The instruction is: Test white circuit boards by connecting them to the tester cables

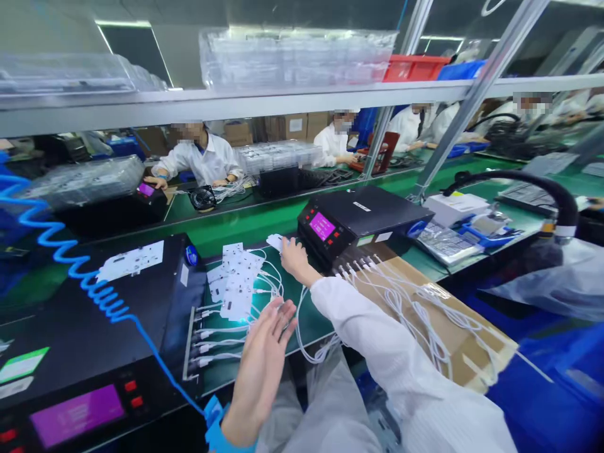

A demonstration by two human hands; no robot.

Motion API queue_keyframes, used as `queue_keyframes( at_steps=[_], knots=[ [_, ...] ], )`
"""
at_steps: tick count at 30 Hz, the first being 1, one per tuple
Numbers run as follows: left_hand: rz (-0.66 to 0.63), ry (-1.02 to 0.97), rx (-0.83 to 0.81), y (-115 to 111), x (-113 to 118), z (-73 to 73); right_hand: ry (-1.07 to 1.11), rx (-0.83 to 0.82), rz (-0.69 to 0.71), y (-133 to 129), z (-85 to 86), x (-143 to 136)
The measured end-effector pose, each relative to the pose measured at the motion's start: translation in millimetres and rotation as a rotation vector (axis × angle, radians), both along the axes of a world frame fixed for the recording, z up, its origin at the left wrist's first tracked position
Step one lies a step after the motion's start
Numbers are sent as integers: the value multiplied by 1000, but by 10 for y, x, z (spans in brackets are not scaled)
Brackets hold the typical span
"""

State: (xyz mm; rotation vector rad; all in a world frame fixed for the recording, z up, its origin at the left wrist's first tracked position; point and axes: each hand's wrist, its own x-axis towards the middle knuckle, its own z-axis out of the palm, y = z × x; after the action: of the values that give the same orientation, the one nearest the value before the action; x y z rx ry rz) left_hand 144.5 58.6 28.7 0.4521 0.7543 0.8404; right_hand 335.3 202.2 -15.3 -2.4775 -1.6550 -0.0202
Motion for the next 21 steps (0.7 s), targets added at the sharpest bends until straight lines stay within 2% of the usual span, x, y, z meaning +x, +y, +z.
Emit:
queue_keyframes(
  at_steps=[4, 8, 15, 21],
  knots=[
    [-43, -50, -1, -12, -150, -153, -55, -10, -52, 293, -258, 92],
    [-40, -98, -18, -3, -233, -277, -96, -52, -55, 416, -400, 191],
    [-34, -101, -36, -11, -276, -275, -150, -72, 28, 330, -467, 275],
    [-50, -92, -34, -39, -261, -210, -203, -90, 74, 246, -429, 251]
  ],
)
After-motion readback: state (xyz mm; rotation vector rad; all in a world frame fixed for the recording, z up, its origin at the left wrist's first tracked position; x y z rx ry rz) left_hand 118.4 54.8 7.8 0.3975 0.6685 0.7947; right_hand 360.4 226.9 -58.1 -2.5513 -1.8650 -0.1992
